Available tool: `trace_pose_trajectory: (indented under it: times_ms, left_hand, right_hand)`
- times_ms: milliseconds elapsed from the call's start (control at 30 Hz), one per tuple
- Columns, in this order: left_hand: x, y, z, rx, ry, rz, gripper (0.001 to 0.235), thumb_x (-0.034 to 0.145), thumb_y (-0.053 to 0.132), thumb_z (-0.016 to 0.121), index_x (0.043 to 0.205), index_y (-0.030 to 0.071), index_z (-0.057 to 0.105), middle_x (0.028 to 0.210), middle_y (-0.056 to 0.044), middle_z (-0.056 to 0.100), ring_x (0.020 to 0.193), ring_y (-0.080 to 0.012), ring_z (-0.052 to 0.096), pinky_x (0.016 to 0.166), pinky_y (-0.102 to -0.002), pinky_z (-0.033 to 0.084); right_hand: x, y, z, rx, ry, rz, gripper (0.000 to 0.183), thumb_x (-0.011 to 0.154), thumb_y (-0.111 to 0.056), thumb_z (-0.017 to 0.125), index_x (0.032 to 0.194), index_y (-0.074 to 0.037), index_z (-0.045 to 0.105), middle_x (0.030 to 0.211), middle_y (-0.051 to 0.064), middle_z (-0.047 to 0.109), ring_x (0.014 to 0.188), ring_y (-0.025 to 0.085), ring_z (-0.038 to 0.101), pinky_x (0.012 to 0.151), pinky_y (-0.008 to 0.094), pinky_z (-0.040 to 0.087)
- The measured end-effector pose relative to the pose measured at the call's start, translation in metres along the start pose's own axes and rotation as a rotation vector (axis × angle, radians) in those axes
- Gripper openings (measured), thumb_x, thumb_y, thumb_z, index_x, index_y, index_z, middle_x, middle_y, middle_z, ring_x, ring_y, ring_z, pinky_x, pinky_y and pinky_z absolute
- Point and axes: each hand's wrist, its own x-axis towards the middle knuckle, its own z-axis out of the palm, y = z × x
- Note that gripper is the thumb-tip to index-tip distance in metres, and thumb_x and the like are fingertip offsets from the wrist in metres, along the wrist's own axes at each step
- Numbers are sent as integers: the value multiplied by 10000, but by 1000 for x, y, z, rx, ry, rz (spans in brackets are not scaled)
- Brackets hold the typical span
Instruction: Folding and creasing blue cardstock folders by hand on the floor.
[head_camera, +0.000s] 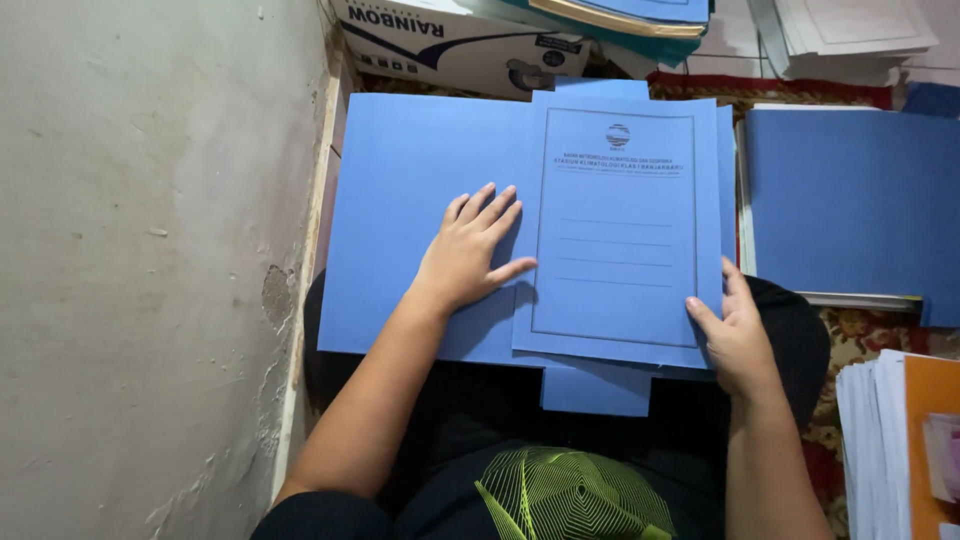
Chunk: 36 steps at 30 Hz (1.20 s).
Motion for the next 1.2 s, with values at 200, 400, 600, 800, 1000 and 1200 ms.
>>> trace_pose_trajectory:
  times_ms: [200,400,600,800,1000,1200]
  left_hand:
    - [-3,-1,-3,-19,-20,-16,677,897,547,664,1449,165,577,1541,-73,525,1457,-308,431,1199,-509,285]
    - [-2,-4,-6,-62,-47,5,808,804,634,728,1455,179,576,1557,-53,517,1476,-325,406,1209,-527,261]
    - [-4,-7,-1,-86,-83,9,837,807,647,723,1486,193,541,1549,-2,530,1493,-308,385,1227,-539,232]
    - [-3,-9,0,-100,-114,-10,873,798,693,717,1494,199,532,1555,11,521,1504,-303,365,1236,-535,216]
    - [-2,-12,5,-88,-115,-18,911,771,743,715,1494,221,531,1549,28,525,1503,-290,368,1241,-529,217]
    - [-3,-14,10,-80,-114,-17,916,765,736,721,1508,242,512,1551,44,522,1499,-293,378,1239,-529,230]
  right_hand:
    - [-17,-42,13,-132,-44,-62,810,983,106,497,1680,-98,139,1420,294,506,1182,309,508,1010,543,455]
    - [-17,-47,10,-174,-38,-24,807,961,123,504,1665,-94,173,1455,373,463,1282,454,505,1031,628,420]
    - [-25,-38,19,-250,-23,-101,831,942,132,522,1652,-64,137,1578,339,327,1393,420,416,1125,613,344]
    - [-24,-40,21,-255,-23,-94,806,958,122,513,1653,-60,149,1549,351,368,1395,420,417,1116,603,356]
    - [-28,-37,19,-295,20,-116,745,964,112,533,1630,0,217,1548,363,369,1412,421,403,1128,583,349]
    - [-40,-56,35,-495,104,-118,731,971,8,585,1627,-25,264,1588,362,293,1469,470,267,1174,594,277]
